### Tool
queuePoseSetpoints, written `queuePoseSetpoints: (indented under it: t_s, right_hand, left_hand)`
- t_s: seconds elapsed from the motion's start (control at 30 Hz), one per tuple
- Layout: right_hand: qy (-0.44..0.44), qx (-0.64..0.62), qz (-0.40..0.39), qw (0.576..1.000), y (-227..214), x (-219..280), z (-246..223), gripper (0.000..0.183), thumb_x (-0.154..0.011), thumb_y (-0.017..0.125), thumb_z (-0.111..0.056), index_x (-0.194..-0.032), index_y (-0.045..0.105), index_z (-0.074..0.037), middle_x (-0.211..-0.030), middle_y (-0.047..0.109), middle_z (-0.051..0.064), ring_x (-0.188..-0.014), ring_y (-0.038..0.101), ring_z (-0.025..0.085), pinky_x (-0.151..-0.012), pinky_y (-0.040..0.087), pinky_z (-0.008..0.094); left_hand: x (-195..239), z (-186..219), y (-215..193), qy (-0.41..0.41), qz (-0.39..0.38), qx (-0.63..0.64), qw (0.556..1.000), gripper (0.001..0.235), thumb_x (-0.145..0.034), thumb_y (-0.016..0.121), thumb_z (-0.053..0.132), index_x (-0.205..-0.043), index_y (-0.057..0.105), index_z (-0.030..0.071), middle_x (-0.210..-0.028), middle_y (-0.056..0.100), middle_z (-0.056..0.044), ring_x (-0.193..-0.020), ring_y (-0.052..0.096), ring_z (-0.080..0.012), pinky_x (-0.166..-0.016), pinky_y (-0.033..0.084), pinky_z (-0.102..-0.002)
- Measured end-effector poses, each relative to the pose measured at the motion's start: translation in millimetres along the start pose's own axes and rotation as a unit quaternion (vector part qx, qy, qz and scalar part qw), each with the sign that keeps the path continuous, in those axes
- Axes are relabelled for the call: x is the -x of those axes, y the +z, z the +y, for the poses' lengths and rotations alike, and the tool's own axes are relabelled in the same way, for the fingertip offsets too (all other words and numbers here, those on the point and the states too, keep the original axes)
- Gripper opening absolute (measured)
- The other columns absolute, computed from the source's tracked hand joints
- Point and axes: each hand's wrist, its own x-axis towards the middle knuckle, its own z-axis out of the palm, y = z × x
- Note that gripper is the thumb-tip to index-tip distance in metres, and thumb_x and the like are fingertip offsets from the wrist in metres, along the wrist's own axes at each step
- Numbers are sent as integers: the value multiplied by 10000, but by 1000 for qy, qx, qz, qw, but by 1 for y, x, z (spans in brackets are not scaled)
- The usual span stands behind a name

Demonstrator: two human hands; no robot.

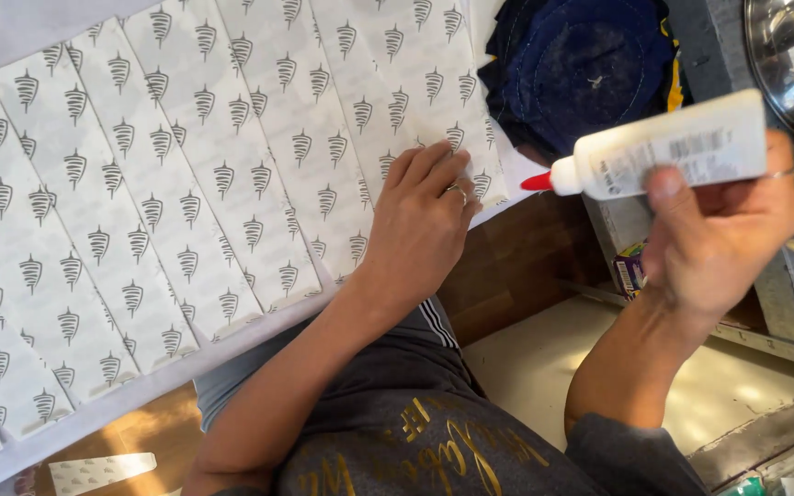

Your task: The person applies glue from a bottle to the edges of printed paper sheets and folds them to assemble bags, then stacks the finished bags together.

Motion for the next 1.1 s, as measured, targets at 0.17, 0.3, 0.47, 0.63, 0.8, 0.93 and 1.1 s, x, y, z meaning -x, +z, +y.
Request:
queuePoseSetpoints:
  t_s: [0.17, 0.3, 0.47, 0.63, 0.8, 0.93, 1.1]
  right_hand:
    - [-3, -11, 24, 1000, 16, 27, 11, 489, -882, 873, -175, -1198, 548, 10, -1022, 631, 122, -918, 610, 192, -818, 533, 325]
    - [-6, 36, 1, 999, 21, 33, 16, 496, -851, 889, -160, -1181, 576, 39, -1023, 632, 122, -930, 600, 183, -811, 491, 297]
    - [1, -1, 0, 1000, 15, 28, 22, 479, -863, 875, -32, -1207, 551, 44, -1072, 635, 168, -981, 640, 219, -862, 546, 322]
    - [-1, 1, 15, 1000, 13, 25, 24, 452, -869, 890, -60, -1172, 568, 30, -1017, 630, 143, -930, 621, 205, -813, 531, 326]
    - [18, 11, -10, 1000, 33, 35, 16, 450, -821, 899, -51, -1145, 595, 24, -974, 630, 106, -897, 593, 168, -809, 490, 276]
    - [8, 1, 12, 1000, 20, 30, 24, 452, -830, 905, -48, -1144, 586, 20, -986, 631, 115, -899, 607, 179, -797, 500, 292]
    - [-14, -13, 64, 998, 6, 22, 24, 481, -840, 913, -94, -1148, 576, 58, -1010, 648, 183, -919, 654, 254, -815, 563, 366]
  left_hand:
    - [2, 0, -6, -30, -50, 23, 998, 285, -775, 896, 70, -984, 734, -37, -1284, 676, -168, -1296, 568, -383, -1074, 456, -495]
    - [1, 2, -11, -37, -63, 41, 996, 324, -789, 885, 52, -1046, 720, -57, -1307, 655, -177, -1333, 541, -402, -1076, 453, -501]
    - [6, -1, -9, -46, -79, 38, 995, 445, -744, 921, 108, -1112, 726, -47, -1359, 637, -164, -1382, 504, -389, -1134, 413, -504]
    - [7, 0, -10, -37, -68, 32, 997, 424, -750, 917, 87, -1099, 725, -59, -1357, 640, -190, -1381, 509, -393, -1139, 415, -496]
    - [6, 0, -9, -33, -78, 31, 996, 425, -731, 928, 91, -1075, 714, -35, -1358, 632, -173, -1377, 511, -398, -1130, 416, -491]
    - [7, 0, -7, -37, -67, 31, 997, 484, -716, 955, 165, -1085, 710, -30, -1347, 636, -169, -1374, 513, -395, -1127, 416, -499]
    - [9, 2, -1, -47, -41, 48, 997, 439, -793, 930, 229, -1047, 694, -41, -1334, 654, -203, -1364, 524, -418, -1128, 421, -537]
